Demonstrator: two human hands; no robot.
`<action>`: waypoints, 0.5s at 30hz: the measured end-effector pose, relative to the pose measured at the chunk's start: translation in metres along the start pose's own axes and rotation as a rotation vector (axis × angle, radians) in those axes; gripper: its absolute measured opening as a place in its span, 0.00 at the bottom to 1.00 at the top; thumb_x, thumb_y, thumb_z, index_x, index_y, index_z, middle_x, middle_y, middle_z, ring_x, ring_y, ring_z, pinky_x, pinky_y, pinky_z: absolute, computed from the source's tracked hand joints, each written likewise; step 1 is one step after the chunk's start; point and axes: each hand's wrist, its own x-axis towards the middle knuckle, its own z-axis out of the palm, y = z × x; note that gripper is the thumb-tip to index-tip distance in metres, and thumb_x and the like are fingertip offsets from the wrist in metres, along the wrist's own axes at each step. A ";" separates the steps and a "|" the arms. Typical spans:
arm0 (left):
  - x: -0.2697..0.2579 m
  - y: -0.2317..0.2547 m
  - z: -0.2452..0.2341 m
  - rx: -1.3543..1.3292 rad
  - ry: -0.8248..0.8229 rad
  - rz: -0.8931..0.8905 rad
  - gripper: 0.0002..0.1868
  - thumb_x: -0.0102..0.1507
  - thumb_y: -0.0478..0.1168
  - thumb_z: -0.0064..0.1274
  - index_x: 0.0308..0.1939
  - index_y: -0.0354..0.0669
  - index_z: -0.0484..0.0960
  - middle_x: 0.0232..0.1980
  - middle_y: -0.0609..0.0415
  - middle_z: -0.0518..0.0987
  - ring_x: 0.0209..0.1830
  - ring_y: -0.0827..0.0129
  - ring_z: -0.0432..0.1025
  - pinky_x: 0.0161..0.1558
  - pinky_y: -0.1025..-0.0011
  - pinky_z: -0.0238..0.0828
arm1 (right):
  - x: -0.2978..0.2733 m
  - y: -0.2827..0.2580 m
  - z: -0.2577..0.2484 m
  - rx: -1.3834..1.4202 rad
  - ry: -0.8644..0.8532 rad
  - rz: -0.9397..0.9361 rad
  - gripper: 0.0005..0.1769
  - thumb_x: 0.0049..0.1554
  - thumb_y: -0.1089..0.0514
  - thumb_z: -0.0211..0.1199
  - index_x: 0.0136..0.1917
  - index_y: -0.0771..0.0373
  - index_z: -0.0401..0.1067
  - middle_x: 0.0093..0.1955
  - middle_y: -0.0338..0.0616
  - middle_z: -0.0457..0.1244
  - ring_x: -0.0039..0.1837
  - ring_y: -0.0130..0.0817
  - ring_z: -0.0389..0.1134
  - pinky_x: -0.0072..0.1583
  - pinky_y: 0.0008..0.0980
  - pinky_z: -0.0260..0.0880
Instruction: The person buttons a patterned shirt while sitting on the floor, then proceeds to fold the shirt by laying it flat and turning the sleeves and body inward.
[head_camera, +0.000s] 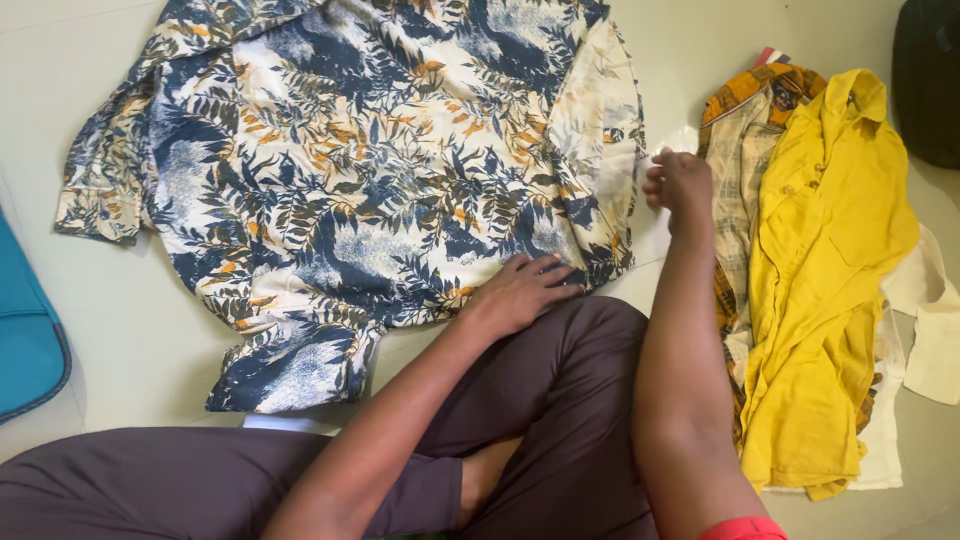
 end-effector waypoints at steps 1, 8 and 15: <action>0.001 0.000 0.005 0.023 0.030 0.005 0.30 0.63 0.32 0.41 0.67 0.61 0.75 0.76 0.58 0.67 0.78 0.60 0.55 0.71 0.50 0.52 | -0.003 -0.004 0.003 0.003 0.005 0.002 0.14 0.66 0.52 0.58 0.53 0.66 0.74 0.43 0.49 0.67 0.43 0.37 0.67 0.41 0.33 0.67; -0.006 -0.001 0.002 0.022 0.194 0.041 0.24 0.65 0.36 0.42 0.66 0.51 0.76 0.71 0.53 0.71 0.72 0.57 0.61 0.68 0.55 0.59 | -0.055 -0.065 0.072 -0.757 -0.061 -0.532 0.17 0.57 0.47 0.74 0.43 0.62 0.75 0.50 0.49 0.67 0.49 0.39 0.68 0.52 0.41 0.70; -0.005 -0.002 0.003 -0.020 0.229 0.010 0.16 0.63 0.31 0.45 0.53 0.46 0.79 0.50 0.51 0.74 0.54 0.59 0.71 0.54 0.62 0.72 | -0.054 -0.065 0.082 -0.647 -0.435 -0.385 0.08 0.51 0.52 0.71 0.42 0.56 0.77 0.46 0.39 0.70 0.46 0.31 0.71 0.50 0.32 0.73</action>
